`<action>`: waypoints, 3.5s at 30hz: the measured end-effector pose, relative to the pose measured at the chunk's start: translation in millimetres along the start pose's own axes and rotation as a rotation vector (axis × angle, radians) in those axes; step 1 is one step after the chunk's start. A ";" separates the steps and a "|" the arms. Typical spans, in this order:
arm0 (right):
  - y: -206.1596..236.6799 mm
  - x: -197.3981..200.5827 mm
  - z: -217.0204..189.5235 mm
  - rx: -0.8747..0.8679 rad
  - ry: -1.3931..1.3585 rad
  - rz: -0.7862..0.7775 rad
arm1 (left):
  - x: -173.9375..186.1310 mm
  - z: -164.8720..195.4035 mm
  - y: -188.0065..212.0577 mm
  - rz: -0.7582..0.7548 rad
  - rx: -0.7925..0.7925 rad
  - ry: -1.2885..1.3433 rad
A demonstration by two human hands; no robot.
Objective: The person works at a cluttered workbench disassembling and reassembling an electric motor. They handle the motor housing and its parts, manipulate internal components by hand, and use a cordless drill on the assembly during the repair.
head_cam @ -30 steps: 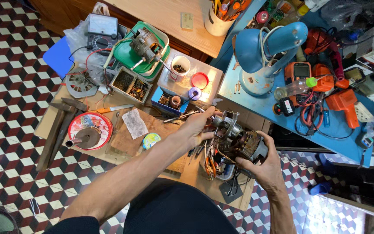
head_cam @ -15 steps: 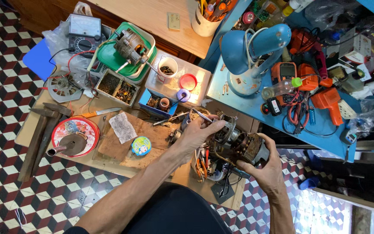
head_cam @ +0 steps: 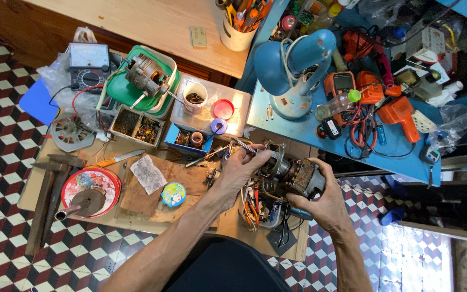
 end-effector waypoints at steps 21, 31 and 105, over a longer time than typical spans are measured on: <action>0.5 10.7 18.6 -0.044 -0.006 0.039 | -18.1 -12.5 -5.6 0.066 0.054 0.142; -0.9 16.5 20.1 0.030 0.070 0.039 | -13.7 -20.9 -16.5 0.104 0.071 0.076; -34.8 14.6 17.0 -0.040 -0.121 -0.113 | 4.6 -17.3 -7.0 0.209 -0.070 0.230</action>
Point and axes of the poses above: each hand's wrist, its own y-axis away from the middle knuckle, its own x-axis out of the back of the hand, z = x × y, the point moved 3 cm from there along -y, towards the middle knuckle, and after that the axes turned 8 degrees about -y, right-handed, at the moved point
